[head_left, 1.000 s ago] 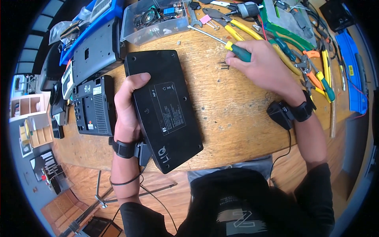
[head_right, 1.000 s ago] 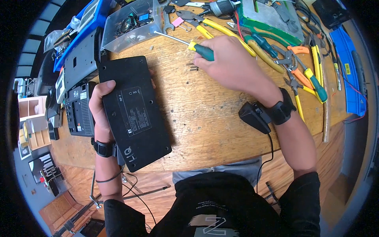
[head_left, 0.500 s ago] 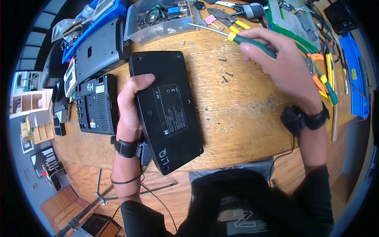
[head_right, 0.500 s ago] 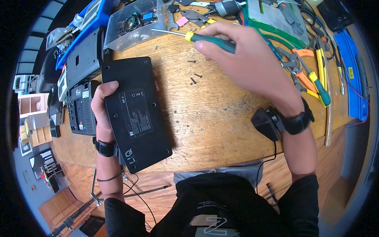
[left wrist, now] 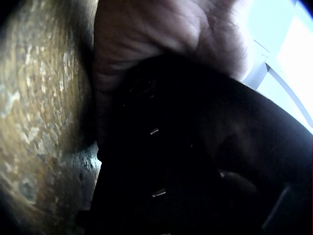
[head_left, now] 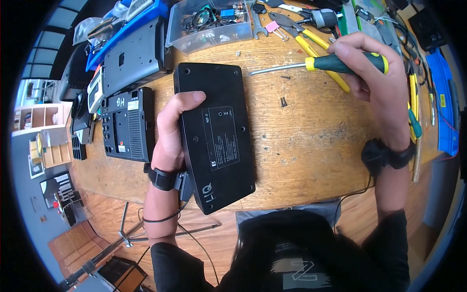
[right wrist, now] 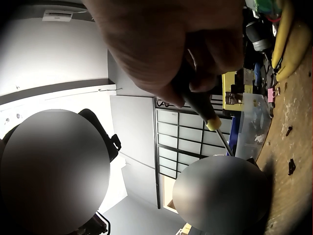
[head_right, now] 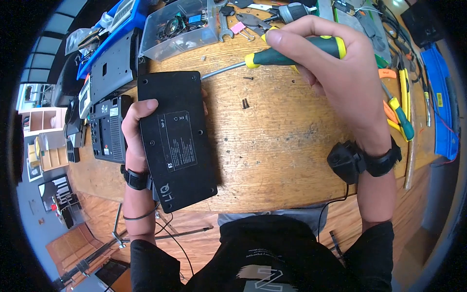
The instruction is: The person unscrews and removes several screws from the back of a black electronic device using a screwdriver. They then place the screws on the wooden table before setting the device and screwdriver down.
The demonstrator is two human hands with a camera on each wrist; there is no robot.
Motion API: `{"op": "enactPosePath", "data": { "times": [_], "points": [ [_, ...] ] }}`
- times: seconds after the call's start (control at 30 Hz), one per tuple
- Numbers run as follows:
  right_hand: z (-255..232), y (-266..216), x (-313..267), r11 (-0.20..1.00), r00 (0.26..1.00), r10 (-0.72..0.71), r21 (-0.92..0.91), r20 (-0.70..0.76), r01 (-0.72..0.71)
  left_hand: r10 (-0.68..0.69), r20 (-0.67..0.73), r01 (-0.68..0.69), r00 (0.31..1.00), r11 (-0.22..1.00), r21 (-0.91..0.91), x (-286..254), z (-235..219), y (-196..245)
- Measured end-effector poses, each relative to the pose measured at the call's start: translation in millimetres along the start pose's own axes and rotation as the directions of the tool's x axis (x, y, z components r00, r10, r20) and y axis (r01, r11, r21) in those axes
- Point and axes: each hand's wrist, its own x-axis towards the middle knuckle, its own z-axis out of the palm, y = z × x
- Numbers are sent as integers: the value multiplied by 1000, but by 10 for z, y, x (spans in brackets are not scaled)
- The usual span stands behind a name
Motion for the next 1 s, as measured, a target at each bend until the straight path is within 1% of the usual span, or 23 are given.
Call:
{"op": "enactPosePath", "data": {
  "times": [0.13,0.3,0.43,0.57,0.73,0.8,0.93,1.0],
  "points": [
    [38,66,-3,1000,1000,0,-1,-14,0,-21,36,19,999,998,52,10,-50,-12],
    [90,102,-15,999,1000,-19,28,-19,20,8,71,-15,997,995,100,5,28,-12],
    [110,82,0,997,1000,18,69,-5,-17,15,75,-21,997,997,77,-12,53,-9],
    [110,69,-4,997,1000,23,75,10,-24,19,66,-22,998,999,49,-18,45,-17],
    [97,93,-18,996,999,34,78,3,-34,18,82,-22,996,998,56,-14,45,-1],
    [109,89,-23,999,1000,19,49,-14,-18,7,86,-16,996,994,107,-18,44,4],
    [122,55,-18,1000,1000,-21,-21,-20,21,-1,70,-7,998,994,105,-20,31,3],
    [129,45,-21,1000,1000,1,7,-28,-1,5,55,-9,998,997,75,-27,22,-10]
  ]
}}
